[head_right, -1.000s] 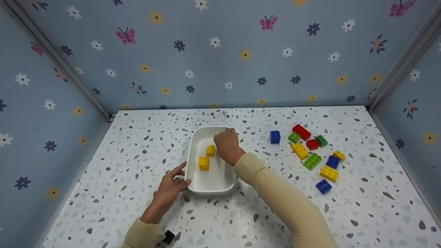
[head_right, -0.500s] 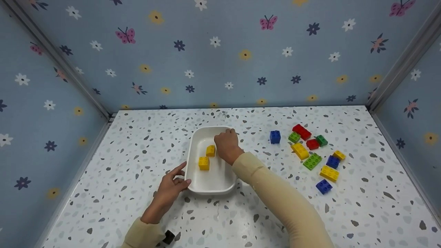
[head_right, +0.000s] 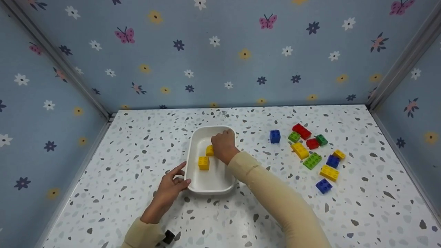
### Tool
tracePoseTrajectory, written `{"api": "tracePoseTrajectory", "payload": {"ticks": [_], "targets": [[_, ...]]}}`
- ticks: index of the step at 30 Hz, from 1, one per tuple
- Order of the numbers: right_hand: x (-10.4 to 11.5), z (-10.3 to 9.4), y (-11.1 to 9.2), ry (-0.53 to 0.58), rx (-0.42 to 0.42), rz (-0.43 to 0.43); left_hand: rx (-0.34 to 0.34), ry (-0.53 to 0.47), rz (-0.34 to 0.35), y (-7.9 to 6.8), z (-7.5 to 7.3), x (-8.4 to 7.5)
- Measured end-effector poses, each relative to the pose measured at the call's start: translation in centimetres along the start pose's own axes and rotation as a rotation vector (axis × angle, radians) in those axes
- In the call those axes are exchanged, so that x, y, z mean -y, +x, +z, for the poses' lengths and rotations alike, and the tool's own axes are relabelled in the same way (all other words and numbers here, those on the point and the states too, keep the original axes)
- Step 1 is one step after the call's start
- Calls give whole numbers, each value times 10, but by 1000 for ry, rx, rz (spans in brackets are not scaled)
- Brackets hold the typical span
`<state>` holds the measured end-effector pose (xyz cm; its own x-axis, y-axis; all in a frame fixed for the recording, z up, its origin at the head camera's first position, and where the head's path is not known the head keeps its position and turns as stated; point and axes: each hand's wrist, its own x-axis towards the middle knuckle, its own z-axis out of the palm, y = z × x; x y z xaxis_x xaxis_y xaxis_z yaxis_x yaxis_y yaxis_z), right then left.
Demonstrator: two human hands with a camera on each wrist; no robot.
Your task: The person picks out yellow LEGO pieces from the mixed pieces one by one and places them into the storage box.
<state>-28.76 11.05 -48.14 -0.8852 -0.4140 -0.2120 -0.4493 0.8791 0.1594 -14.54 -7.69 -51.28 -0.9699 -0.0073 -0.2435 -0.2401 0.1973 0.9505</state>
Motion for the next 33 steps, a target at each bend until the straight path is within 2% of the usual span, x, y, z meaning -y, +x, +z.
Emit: {"api": "tracePoseTrajectory", "payload": {"ticks": [16,24,33], "targets": [[1,-3,10,44,82,29,7,-8,16,-2,0,-1],[6,-3,10,-55,75,26,6,-5,5,0,0,-1],[9,-1,10,-89,72,13,-4,10,-3,1,0,1]]}}
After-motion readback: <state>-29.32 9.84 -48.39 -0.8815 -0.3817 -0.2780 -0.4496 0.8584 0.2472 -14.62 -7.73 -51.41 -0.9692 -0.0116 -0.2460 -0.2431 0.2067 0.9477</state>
